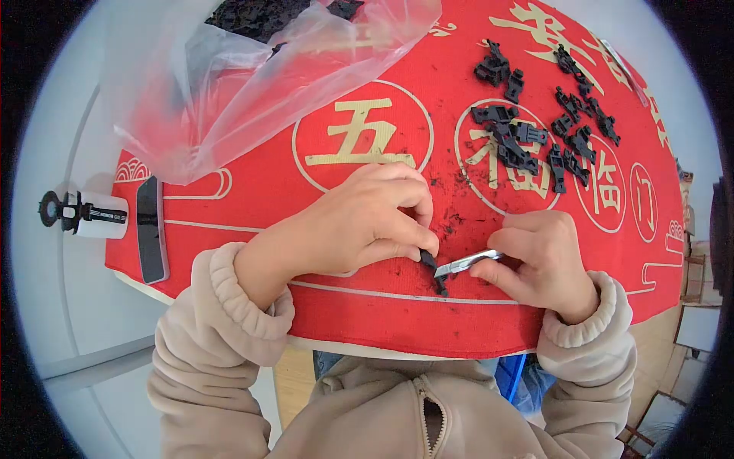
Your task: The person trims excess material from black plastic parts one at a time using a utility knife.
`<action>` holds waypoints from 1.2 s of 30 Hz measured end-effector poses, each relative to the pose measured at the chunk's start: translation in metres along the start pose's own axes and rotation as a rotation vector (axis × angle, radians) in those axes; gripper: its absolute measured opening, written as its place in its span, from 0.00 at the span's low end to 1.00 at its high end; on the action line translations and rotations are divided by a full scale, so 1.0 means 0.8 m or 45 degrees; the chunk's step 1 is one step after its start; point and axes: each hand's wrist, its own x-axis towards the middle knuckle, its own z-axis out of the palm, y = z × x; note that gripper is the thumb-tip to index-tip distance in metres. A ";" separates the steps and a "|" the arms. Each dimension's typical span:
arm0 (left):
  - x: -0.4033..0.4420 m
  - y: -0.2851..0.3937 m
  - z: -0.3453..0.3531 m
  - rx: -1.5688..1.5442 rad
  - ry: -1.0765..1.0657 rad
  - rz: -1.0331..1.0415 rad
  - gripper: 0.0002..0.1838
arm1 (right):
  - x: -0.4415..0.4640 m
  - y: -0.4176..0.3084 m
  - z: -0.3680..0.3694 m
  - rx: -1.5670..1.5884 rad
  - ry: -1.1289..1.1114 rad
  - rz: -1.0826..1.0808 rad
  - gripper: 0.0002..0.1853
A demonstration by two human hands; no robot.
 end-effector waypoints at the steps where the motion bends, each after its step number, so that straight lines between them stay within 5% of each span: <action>1: 0.000 0.000 0.000 0.000 -0.002 -0.001 0.09 | 0.001 0.001 0.000 0.025 0.030 0.000 0.17; 36: 0.000 0.000 -0.001 -0.003 -0.023 -0.022 0.09 | 0.001 -0.001 0.007 -0.014 0.117 0.028 0.17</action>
